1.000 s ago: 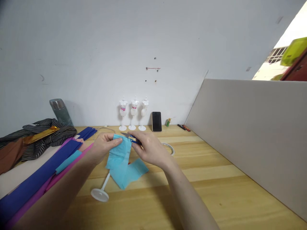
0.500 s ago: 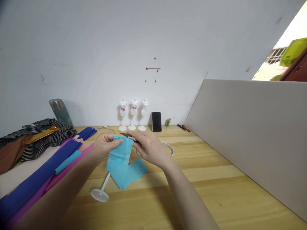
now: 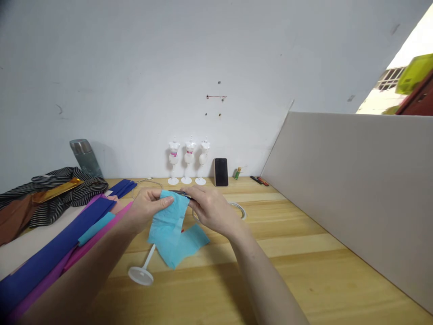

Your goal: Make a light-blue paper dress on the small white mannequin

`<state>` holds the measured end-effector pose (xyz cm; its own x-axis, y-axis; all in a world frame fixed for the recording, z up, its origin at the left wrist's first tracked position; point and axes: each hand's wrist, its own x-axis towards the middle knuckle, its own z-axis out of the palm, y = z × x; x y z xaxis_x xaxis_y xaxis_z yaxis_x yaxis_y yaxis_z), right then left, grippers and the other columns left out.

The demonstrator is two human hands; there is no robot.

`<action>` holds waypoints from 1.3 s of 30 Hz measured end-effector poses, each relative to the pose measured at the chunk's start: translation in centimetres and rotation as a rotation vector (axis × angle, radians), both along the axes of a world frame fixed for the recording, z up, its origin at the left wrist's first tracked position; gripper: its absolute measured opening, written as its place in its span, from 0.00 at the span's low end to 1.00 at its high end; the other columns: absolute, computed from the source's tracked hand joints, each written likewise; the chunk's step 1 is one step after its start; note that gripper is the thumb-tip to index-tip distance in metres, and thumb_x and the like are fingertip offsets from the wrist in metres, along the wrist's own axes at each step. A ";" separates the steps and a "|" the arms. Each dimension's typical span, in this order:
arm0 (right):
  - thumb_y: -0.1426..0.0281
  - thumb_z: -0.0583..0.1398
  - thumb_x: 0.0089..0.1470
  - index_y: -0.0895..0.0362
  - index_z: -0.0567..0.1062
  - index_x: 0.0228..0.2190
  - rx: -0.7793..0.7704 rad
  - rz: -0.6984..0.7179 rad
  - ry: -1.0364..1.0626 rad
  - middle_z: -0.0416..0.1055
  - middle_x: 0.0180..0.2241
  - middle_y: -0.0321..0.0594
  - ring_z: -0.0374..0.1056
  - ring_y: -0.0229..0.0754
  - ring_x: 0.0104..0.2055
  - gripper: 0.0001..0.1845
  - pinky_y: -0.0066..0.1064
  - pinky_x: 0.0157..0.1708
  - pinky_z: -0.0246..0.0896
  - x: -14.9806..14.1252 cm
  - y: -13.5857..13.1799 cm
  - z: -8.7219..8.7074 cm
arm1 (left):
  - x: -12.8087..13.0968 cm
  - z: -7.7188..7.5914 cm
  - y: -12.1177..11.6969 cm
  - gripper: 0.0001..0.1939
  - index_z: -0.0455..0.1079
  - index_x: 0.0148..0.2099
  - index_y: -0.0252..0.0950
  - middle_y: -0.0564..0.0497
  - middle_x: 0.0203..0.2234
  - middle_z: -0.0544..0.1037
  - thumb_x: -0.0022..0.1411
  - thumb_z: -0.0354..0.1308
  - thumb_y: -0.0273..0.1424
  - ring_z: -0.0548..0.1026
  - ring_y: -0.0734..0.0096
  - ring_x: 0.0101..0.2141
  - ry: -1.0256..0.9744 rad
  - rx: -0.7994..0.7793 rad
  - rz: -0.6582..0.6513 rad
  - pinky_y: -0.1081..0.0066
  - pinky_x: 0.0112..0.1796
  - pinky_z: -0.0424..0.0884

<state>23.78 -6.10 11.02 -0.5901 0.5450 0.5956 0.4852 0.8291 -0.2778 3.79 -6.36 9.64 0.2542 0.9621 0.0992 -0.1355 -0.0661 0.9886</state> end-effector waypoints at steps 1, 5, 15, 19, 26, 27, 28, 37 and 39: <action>0.73 0.52 0.63 0.57 0.72 0.45 -0.004 0.000 -0.001 0.77 0.37 0.45 0.72 0.43 0.36 0.12 0.34 0.35 0.66 0.0 0.0 0.0 | 0.0 0.0 0.0 0.20 0.75 0.23 0.30 0.52 0.16 0.75 0.37 0.72 0.44 0.68 0.76 0.18 0.002 0.004 -0.004 0.74 0.22 0.65; 0.73 0.53 0.62 0.56 0.72 0.46 0.003 0.002 -0.011 0.77 0.38 0.45 0.72 0.44 0.38 0.12 0.35 0.36 0.66 0.0 0.0 0.1 | 0.0 -0.2 0.2 0.20 0.76 0.23 0.31 0.52 0.16 0.75 0.37 0.72 0.44 0.68 0.77 0.18 0.003 0.007 -0.004 0.74 0.22 0.66; 0.74 0.52 0.61 0.55 0.69 0.52 0.035 0.009 -0.033 0.76 0.45 0.48 0.73 0.46 0.43 0.18 0.38 0.40 0.68 0.2 0.2 -0.4 | 0.0 -0.4 0.0 0.19 0.77 0.26 0.30 0.51 0.18 0.77 0.41 0.71 0.43 0.71 0.74 0.19 0.017 0.007 -0.053 0.73 0.24 0.68; 0.76 0.52 0.60 0.55 0.67 0.53 0.009 -0.010 -0.057 0.75 0.46 0.48 0.73 0.47 0.44 0.20 0.39 0.40 0.68 0.2 0.3 -0.7 | 0.3 -0.3 -0.2 0.19 0.76 0.25 0.31 0.51 0.18 0.77 0.40 0.71 0.43 0.72 0.73 0.19 0.025 0.000 -0.082 0.73 0.24 0.69; 0.77 0.51 0.60 0.56 0.68 0.52 0.043 -0.017 -0.047 0.76 0.43 0.48 0.73 0.46 0.41 0.20 0.38 0.37 0.68 0.0 0.4 -0.8 | 0.4 -0.4 0.0 0.18 0.77 0.26 0.30 0.50 0.19 0.78 0.41 0.71 0.42 0.74 0.70 0.20 0.016 -0.001 -0.074 0.71 0.25 0.70; 0.78 0.51 0.60 0.56 0.69 0.51 0.039 -0.012 -0.050 0.76 0.43 0.48 0.73 0.46 0.40 0.19 0.37 0.37 0.68 0.0 0.4 -0.7 | 0.4 -0.4 0.0 0.18 0.77 0.26 0.30 0.50 0.19 0.78 0.41 0.71 0.42 0.74 0.70 0.21 0.010 -0.009 -0.074 0.71 0.25 0.71; 0.78 0.51 0.59 0.57 0.69 0.50 0.032 -0.008 -0.052 0.76 0.42 0.48 0.73 0.46 0.40 0.19 0.37 0.37 0.67 0.0 0.3 -0.7 | 0.4 -0.4 0.0 0.18 0.77 0.26 0.31 0.50 0.20 0.78 0.40 0.71 0.42 0.74 0.70 0.21 0.004 -0.017 -0.072 0.71 0.25 0.70; 0.77 0.50 0.60 0.57 0.72 0.43 0.008 -0.032 -0.088 0.76 0.36 0.45 0.70 0.42 0.34 0.14 0.33 0.34 0.64 -0.1 0.2 -0.8 | 0.5 -0.3 0.0 0.18 0.77 0.25 0.30 0.51 0.18 0.78 0.38 0.72 0.40 0.72 0.74 0.19 0.014 -0.051 -0.055 0.73 0.23 0.69; 0.76 0.50 0.60 0.57 0.72 0.42 0.016 -0.036 -0.099 0.76 0.35 0.44 0.70 0.42 0.33 0.13 0.32 0.33 0.64 -0.2 0.2 -0.8 | 0.5 -0.2 -0.1 0.18 0.77 0.24 0.30 0.51 0.18 0.78 0.37 0.72 0.40 0.72 0.74 0.19 0.010 -0.057 -0.053 0.74 0.23 0.69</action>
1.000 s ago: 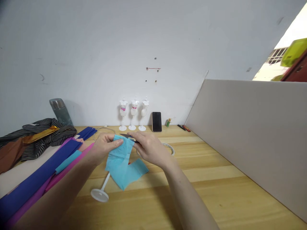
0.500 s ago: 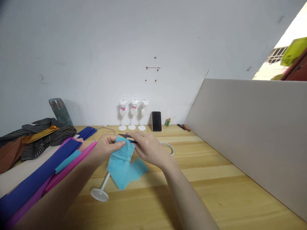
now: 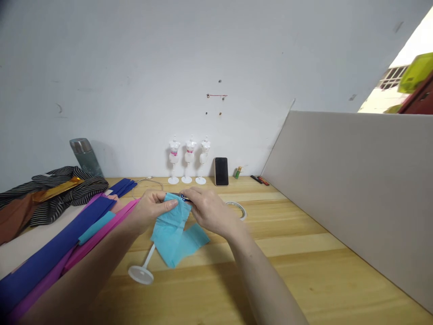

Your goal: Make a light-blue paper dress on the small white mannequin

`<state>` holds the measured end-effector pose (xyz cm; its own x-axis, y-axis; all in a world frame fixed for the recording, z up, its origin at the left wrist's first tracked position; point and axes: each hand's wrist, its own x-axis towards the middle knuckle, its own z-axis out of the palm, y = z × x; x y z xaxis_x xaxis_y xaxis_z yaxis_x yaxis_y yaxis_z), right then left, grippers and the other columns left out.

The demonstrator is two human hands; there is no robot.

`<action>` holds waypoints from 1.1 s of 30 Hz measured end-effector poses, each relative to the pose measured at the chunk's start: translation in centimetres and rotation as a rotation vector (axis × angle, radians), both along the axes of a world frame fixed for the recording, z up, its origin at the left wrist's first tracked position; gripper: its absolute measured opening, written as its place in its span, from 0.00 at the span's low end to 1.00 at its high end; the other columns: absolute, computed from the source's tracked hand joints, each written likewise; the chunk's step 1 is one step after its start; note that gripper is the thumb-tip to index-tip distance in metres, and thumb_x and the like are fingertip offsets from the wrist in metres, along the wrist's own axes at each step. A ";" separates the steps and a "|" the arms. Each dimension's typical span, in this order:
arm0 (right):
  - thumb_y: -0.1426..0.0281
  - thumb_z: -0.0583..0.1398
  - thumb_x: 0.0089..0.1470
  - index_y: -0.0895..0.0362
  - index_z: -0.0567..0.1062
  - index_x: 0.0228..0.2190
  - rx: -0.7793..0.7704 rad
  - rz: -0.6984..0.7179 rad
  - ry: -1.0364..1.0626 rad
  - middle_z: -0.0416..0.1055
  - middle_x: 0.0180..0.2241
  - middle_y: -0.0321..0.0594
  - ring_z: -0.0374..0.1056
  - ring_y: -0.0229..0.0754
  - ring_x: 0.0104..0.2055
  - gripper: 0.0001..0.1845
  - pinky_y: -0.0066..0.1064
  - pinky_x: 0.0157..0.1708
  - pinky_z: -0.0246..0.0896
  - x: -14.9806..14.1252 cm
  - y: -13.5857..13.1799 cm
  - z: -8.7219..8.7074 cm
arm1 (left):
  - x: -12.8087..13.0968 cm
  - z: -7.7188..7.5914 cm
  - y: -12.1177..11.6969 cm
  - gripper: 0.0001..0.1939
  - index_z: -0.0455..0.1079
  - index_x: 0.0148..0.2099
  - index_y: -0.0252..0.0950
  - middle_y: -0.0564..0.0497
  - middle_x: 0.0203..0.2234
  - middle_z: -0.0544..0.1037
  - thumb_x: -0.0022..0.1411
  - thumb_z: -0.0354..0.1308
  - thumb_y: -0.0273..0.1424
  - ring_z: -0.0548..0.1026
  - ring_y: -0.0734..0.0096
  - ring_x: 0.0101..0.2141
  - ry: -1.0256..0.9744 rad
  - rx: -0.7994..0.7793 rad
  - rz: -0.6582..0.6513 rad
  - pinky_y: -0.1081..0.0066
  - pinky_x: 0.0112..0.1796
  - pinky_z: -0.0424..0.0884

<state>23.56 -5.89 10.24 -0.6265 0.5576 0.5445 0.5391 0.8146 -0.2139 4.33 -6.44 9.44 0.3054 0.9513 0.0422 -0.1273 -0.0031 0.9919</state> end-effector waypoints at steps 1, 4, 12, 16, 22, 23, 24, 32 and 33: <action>0.76 0.50 0.61 0.57 0.72 0.42 -0.004 -0.002 0.002 0.76 0.35 0.44 0.70 0.41 0.33 0.13 0.32 0.33 0.63 0.0 0.0 0.0 | 0.0 0.0 0.0 0.18 0.77 0.24 0.30 0.51 0.18 0.78 0.37 0.73 0.40 0.72 0.74 0.19 -0.002 -0.004 -0.002 0.73 0.24 0.69; 0.74 0.50 0.61 0.57 0.73 0.44 -0.040 -0.028 0.056 0.76 0.35 0.45 0.70 0.42 0.34 0.14 0.32 0.33 0.63 0.0 0.1 0.1 | -0.1 -0.1 0.1 0.19 0.77 0.25 0.30 0.50 0.19 0.79 0.37 0.73 0.41 0.73 0.73 0.19 -0.015 -0.015 -0.030 0.73 0.24 0.70; 0.61 0.60 0.51 0.58 0.75 0.40 -0.633 0.077 0.468 0.73 0.33 0.39 0.68 0.43 0.36 0.16 0.34 0.36 0.62 -0.5 1.3 -0.5 | -0.6 -1.2 1.4 0.16 0.77 0.29 0.28 0.47 0.20 0.80 0.45 0.71 0.38 0.75 0.72 0.20 -0.292 -0.046 0.035 0.75 0.24 0.71; 0.60 0.64 0.43 0.58 0.70 0.22 -0.915 0.114 0.514 0.60 0.19 0.30 0.54 0.32 0.22 0.14 0.27 0.24 0.49 -2.0 1.8 -1.9 | -0.7 -1.6 2.0 0.15 0.75 0.28 0.27 0.45 0.20 0.79 0.46 0.70 0.36 0.76 0.69 0.21 -0.355 -0.071 0.100 0.72 0.26 0.73; 0.61 0.64 0.40 0.56 0.64 0.19 -0.976 0.012 0.552 0.51 0.16 0.26 0.42 0.28 0.18 0.16 0.27 0.19 0.36 -2.5 2.0 -2.8 | -0.8 -1.9 2.6 0.11 0.73 0.24 0.27 0.45 0.18 0.78 0.45 0.69 0.31 0.75 0.71 0.19 -0.393 -0.123 0.226 0.73 0.24 0.71; 0.60 0.64 0.40 0.56 0.64 0.19 -0.983 -0.002 0.562 0.50 0.16 0.25 0.41 0.28 0.18 0.16 0.27 0.19 0.34 -2.5 2.1 -2.8 | -0.8 -1.9 2.6 0.11 0.73 0.23 0.27 0.46 0.17 0.78 0.44 0.69 0.30 0.74 0.72 0.18 -0.399 -0.130 0.243 0.74 0.23 0.70; 0.60 0.64 0.40 0.56 0.64 0.20 -0.989 -0.013 0.569 0.49 0.15 0.24 0.40 0.28 0.17 0.16 0.27 0.19 0.34 -2.4 2.1 -2.7 | -0.8 -1.9 2.6 0.10 0.72 0.23 0.28 0.47 0.17 0.77 0.43 0.69 0.29 0.73 0.73 0.17 -0.403 -0.132 0.259 0.75 0.22 0.69; 0.63 0.60 0.43 0.55 0.62 0.19 -0.857 -0.132 0.450 0.49 0.16 0.26 0.43 0.30 0.19 0.13 0.28 0.20 0.37 -0.1 2.8 -1.8 | -1.9 -2.3 3.6 0.08 0.69 0.22 0.31 0.54 0.15 0.75 0.44 0.67 0.25 0.71 0.76 0.17 -0.471 -0.097 0.419 0.77 0.21 0.67; 0.65 0.59 0.43 0.56 0.61 0.18 -0.822 -0.123 0.335 0.51 0.18 0.28 0.46 0.31 0.21 0.11 0.28 0.22 0.40 0.5 2.9 -1.6 | -2.2 -2.3 3.8 0.07 0.70 0.23 0.31 0.54 0.16 0.75 0.45 0.66 0.25 0.72 0.76 0.18 -0.478 -0.092 0.432 0.77 0.22 0.68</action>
